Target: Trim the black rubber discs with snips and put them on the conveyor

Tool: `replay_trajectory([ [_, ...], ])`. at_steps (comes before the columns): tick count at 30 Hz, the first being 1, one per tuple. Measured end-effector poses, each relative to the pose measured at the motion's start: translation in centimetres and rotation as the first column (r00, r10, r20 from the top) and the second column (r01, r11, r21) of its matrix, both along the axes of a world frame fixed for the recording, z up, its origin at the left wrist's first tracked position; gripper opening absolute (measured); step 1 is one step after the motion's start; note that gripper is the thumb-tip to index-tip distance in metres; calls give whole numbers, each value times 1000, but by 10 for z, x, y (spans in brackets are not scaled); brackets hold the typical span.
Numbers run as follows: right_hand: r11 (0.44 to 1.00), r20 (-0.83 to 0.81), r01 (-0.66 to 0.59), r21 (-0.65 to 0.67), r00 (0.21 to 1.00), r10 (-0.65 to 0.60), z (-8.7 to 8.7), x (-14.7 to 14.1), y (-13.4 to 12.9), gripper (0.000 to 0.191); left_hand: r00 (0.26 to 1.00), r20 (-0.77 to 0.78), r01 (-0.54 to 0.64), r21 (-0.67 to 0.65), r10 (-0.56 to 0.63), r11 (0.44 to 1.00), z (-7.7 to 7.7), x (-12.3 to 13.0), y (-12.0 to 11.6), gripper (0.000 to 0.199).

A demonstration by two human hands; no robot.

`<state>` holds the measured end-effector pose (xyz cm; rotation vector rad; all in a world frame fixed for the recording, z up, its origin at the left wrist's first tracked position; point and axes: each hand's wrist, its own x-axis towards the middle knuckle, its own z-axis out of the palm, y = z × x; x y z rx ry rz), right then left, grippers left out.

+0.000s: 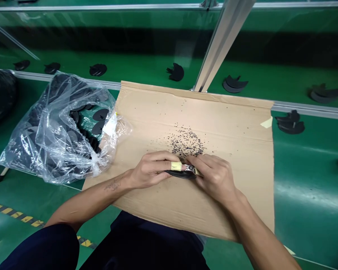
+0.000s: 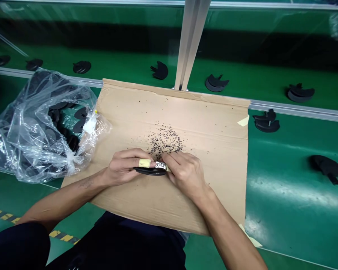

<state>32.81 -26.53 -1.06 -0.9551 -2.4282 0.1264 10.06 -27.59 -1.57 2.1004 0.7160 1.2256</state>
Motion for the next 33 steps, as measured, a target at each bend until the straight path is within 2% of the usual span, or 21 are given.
replay_trajectory([
  [4,1000,7,23,-11,1000,-23,0,-1,-1,25,1000,-3,-30,20,30,999,1,0,0,33],
  [11,989,18,117,87,993,-119,3,-3,2,22,997,-51,-57,34,59,998,0,2,-1,31],
  [15,982,73,180,61,980,-184,-1,-1,3,21,992,-70,-102,16,102,995,-2,2,-2,33],
  [17,978,24,210,-6,977,-210,-3,1,4,22,989,-53,-143,-62,140,988,-1,1,-1,30],
  [19,971,-109,199,-131,971,-214,-2,1,5,20,984,-37,-177,-174,173,969,0,0,0,23],
  [21,953,-277,137,-270,937,-213,2,0,6,16,984,-9,-172,-304,178,937,1,0,0,19],
  [24,912,-423,-3,-411,887,-188,10,-4,4,11,987,88,-73,-482,131,873,1,3,-1,27],
  [26,894,-442,-57,-444,882,-163,13,-8,1,7,984,149,-3,-550,101,835,-1,5,-1,33],
  [28,894,-431,-58,-444,888,-157,14,-11,-1,11,982,173,37,-582,80,812,-3,6,0,39],
  [30,907,-415,-32,-420,896,-161,14,-13,-3,14,980,194,81,-604,48,793,-7,5,4,48],
  [33,935,-414,-4,-355,897,-153,15,-12,-3,15,971,239,146,-638,14,756,-15,2,13,72],
])
